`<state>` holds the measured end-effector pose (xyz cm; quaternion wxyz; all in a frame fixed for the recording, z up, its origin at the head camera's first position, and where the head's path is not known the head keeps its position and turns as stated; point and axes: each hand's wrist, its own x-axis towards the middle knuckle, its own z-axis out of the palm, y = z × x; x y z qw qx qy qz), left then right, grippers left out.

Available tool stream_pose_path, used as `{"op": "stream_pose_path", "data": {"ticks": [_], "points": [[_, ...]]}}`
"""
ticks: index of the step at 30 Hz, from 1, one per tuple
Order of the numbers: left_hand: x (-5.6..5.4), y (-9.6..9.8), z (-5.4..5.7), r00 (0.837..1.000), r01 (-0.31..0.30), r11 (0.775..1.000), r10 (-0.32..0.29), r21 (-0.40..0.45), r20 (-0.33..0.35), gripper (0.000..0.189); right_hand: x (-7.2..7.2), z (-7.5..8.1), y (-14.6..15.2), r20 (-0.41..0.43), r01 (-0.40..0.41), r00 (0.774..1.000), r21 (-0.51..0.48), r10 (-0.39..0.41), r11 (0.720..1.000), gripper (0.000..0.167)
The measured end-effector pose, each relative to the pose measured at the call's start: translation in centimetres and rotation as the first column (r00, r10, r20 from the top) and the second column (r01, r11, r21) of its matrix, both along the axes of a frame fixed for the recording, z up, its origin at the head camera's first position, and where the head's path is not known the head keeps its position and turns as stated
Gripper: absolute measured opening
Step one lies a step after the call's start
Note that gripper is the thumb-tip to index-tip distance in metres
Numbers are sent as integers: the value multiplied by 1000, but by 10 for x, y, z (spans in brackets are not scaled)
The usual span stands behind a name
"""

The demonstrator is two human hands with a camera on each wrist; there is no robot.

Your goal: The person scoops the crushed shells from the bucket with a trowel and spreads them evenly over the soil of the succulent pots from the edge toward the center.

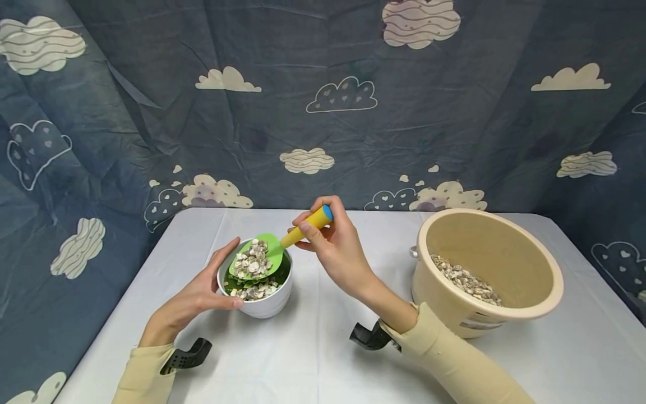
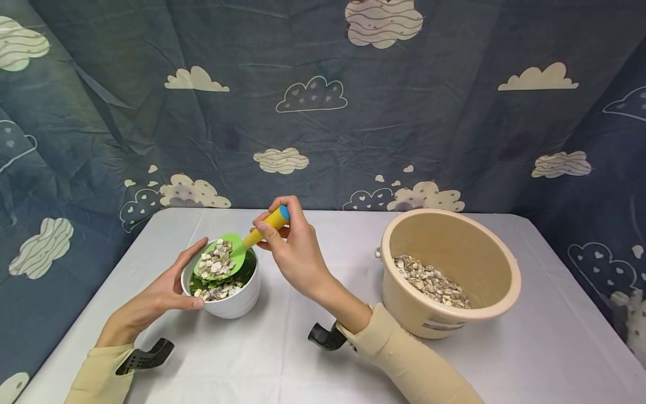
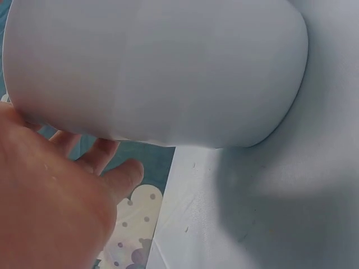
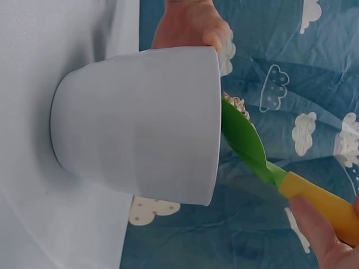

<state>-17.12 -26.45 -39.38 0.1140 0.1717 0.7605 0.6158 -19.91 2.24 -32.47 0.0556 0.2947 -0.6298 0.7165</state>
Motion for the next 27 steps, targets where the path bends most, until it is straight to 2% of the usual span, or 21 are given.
{"op": "stream_pose_path", "data": {"ticks": [6, 13, 20, 24, 27], "points": [[1, -1, -2, 1000, 19, 999, -20, 46, 21, 111, 3, 0, -2, -5, 24, 1000, 25, -24, 999, 23], [2, 0, -3, 999, 30, 998, -32, 56, 37, 111, 7, -3, -5, -17, 41, 999, 43, -41, 998, 23], [1, -2, -4, 994, 86, 985, -96, 148, 58, 108, 8, -1, -7, -32, 40, 999, 30, -39, 999, 25], [1, -3, -4, 995, 79, 988, -86, 132, 50, 107, 9, 1, -9, -48, 49, 998, 38, -47, 998, 24], [0, -3, -2, 998, 52, 996, -54, 77, 24, 109, 9, 2, -10, -68, 54, 996, 44, -51, 998, 23]]}}
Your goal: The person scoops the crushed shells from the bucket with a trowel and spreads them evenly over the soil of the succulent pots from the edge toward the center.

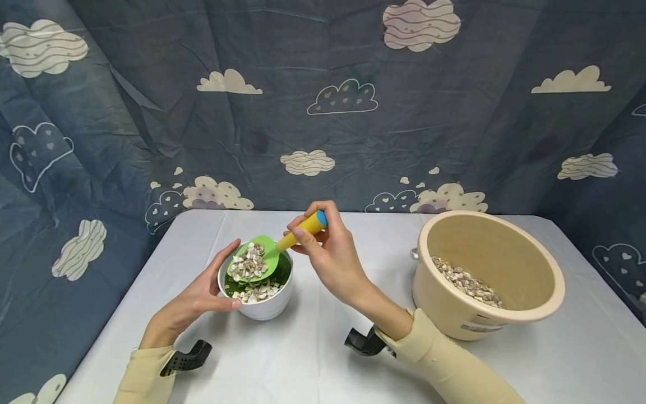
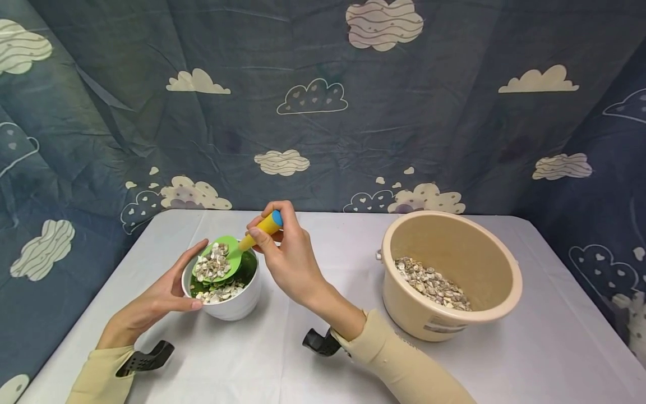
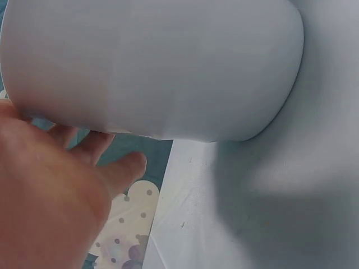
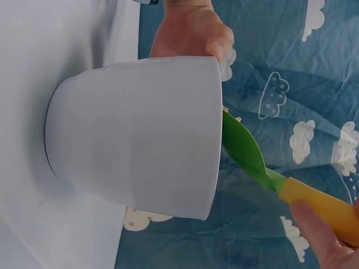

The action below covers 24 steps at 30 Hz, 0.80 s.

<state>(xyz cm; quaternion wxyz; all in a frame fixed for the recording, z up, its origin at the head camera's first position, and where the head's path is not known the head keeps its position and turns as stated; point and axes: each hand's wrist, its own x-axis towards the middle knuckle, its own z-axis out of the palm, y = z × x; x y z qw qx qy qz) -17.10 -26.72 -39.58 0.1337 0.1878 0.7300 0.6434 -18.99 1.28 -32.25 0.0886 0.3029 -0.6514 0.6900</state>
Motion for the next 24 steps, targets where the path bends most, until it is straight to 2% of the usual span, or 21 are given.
{"op": "stream_pose_path", "data": {"ticks": [6, 10, 13, 18, 24], "points": [[0, 1, 2, 996, -71, 989, 64, -131, -62, 112, 0, -2, -1, -19, -1, 1000, 5, 1, 1000, 22], [0, 1, 2, 995, -79, 985, 70, -156, -66, 108, 1, -2, -1, -22, 2, 1000, 11, -2, 1000, 22], [1, 1, 2, 997, -67, 989, 61, -135, -52, 109, 2, 0, -2, -13, 9, 1000, 14, -8, 1000, 21], [1, 0, 1, 1000, -10, 999, 9, -45, -10, 109, 4, 2, -2, 6, 18, 1000, 15, -18, 1000, 21], [0, -2, 0, 999, 40, 998, -40, 39, 12, 108, 4, 1, -1, 6, 15, 1000, 4, -15, 1000, 21]]}}
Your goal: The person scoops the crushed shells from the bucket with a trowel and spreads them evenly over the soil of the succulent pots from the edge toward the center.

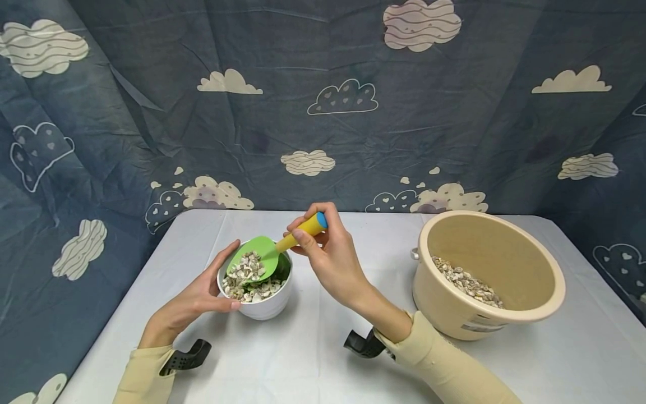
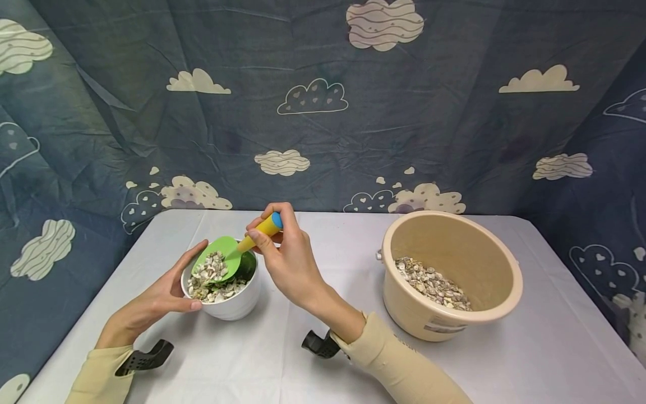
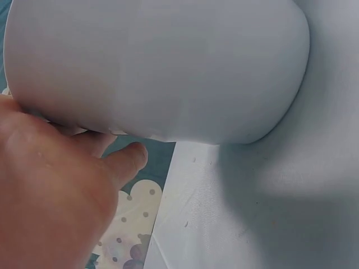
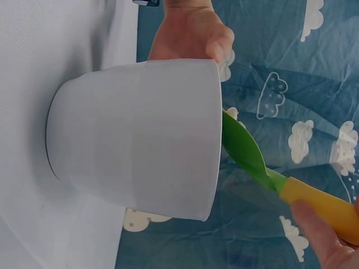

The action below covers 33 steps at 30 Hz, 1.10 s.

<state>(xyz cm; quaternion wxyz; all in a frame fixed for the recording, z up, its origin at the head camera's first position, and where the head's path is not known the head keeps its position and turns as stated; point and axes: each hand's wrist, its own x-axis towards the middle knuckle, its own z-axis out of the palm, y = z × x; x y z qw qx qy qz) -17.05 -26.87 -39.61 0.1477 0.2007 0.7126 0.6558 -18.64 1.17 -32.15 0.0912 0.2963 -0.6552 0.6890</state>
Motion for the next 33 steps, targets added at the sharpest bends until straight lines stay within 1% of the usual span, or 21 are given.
{"op": "stream_pose_path", "data": {"ticks": [3, 4, 7, 10, 11, 17, 21, 24, 29, 31, 33], "points": [[0, 0, 0, 1000, 4, 1000, -4, 5, 0, 108, -2, -4, 1, -7, -6, 1000, -16, 6, 1000, 22], [0, 0, 0, 1000, 3, 1000, -3, 5, 1, 108, -1, -2, 1, -1, -5, 1000, -21, 5, 1000, 22], [-1, 0, 0, 1000, 2, 1000, -2, 5, 0, 108, -3, -3, 1, 12, 4, 1000, -43, -3, 999, 23], [-1, 0, -1, 1000, -12, 1000, 12, -7, 0, 109, -4, -3, 0, 23, 18, 1000, -53, -16, 998, 23], [-1, 0, -1, 1000, -19, 1000, 19, -14, -3, 110, -7, -6, 0, 17, 19, 1000, -56, -18, 998, 23], [-1, 1, 1, 997, -77, 994, 75, -83, -24, 113, -7, -2, -4, -23, 39, 999, -29, -40, 999, 24], [0, 1, 1, 995, -93, 990, 90, -103, -34, 113, -7, 1, -5, -52, 68, 996, 3, -68, 998, 25], [0, 1, 1, 997, -80, 994, 78, -75, -24, 113, -4, 6, -6, -72, 90, 994, 37, -87, 995, 25], [0, 1, 0, 999, -21, 999, 20, 28, 38, 111, 8, 23, -6, -95, 114, 990, 81, -106, 990, 24], [0, 1, -1, 999, -11, 999, 9, 40, 48, 110, 10, 26, -6, -109, 124, 988, 91, -114, 988, 25], [1, 0, 0, 999, -15, 999, 14, 29, 40, 108, 8, 24, -7, -125, 133, 985, 98, -120, 986, 25]]}}
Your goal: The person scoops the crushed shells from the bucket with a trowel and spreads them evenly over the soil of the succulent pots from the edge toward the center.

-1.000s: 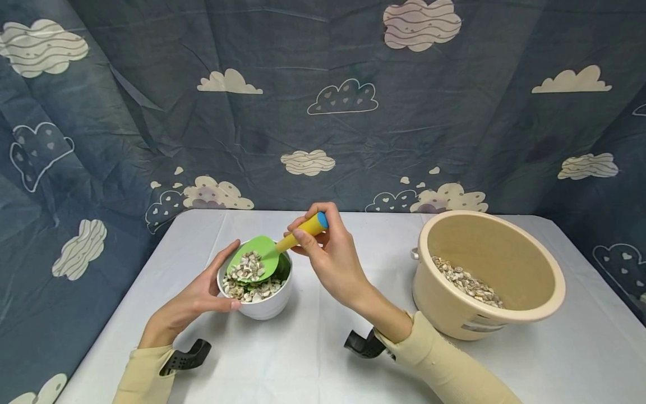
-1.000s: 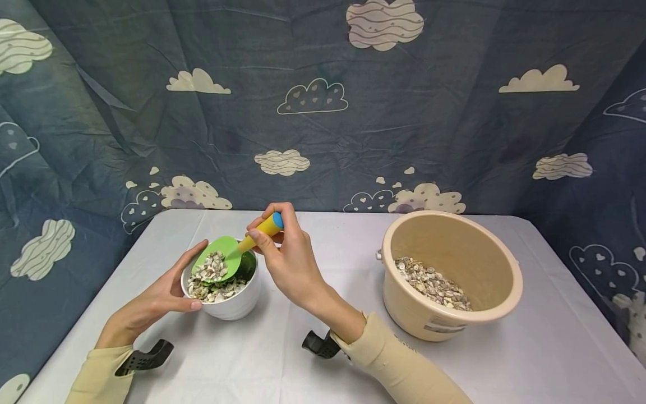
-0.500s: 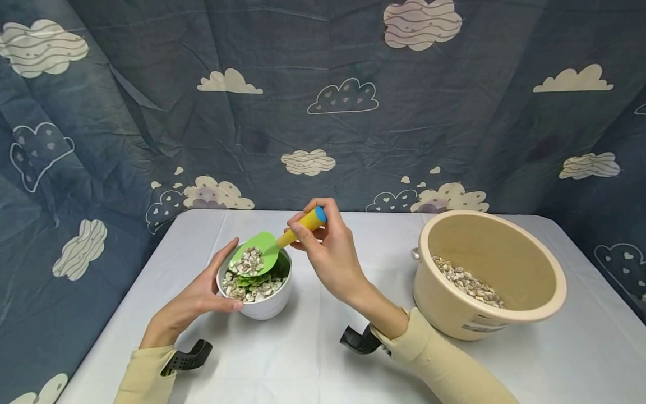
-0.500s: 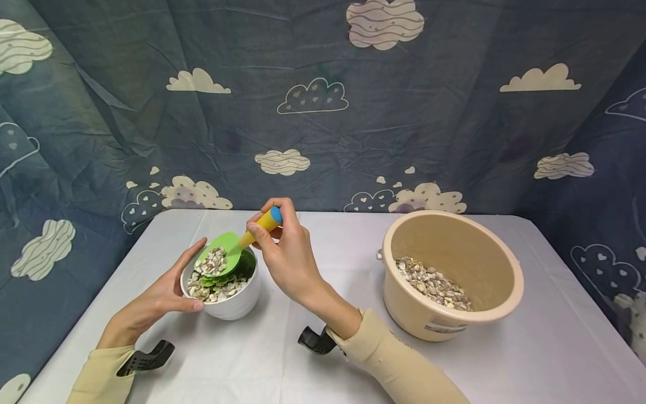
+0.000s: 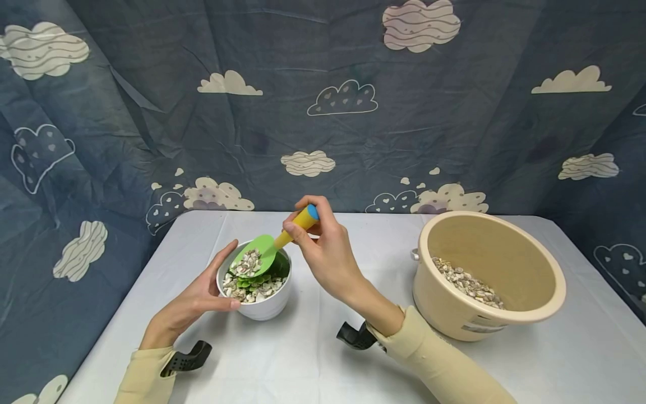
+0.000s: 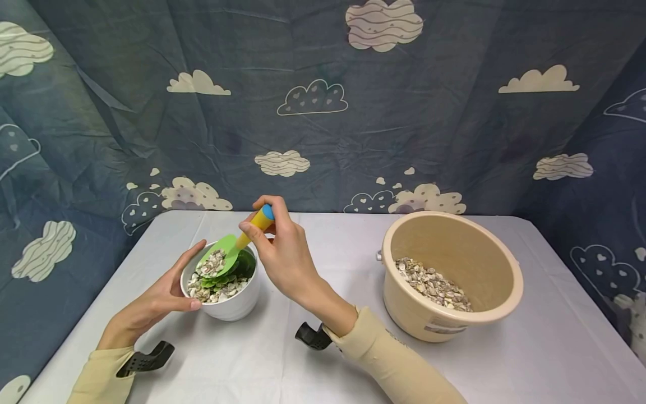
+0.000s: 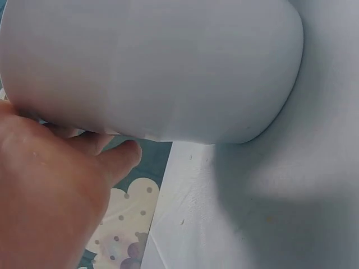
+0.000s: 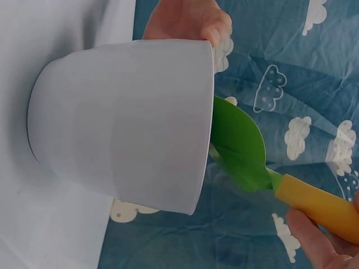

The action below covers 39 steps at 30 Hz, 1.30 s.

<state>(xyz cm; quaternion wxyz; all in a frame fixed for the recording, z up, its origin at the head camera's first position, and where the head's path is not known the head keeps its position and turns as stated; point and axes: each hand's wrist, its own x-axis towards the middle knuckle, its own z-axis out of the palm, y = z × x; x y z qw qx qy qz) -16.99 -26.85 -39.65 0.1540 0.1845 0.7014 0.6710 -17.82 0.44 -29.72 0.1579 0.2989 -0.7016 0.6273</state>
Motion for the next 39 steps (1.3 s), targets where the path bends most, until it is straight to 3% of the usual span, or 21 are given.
{"op": "stream_pose_path", "data": {"ticks": [6, 13, 23, 39], "points": [[-1, 0, 1, 998, -43, 998, 41, -55, -38, 108, -14, -17, -3, -47, -1, 999, 25, 2, 1000, 29], [-1, 0, 1, 994, -92, 987, 83, -131, -72, 110, -17, -20, -4, -73, -22, 997, 40, 25, 999, 28], [0, 1, -1, 999, -38, 999, 38, -30, -17, 108, -16, -16, -7, -78, -2, 997, 77, 8, 997, 30], [0, 2, -1, 998, -66, 996, 65, -65, -12, 109, -14, -16, -12, -113, 12, 994, 111, 1, 994, 31]]}}
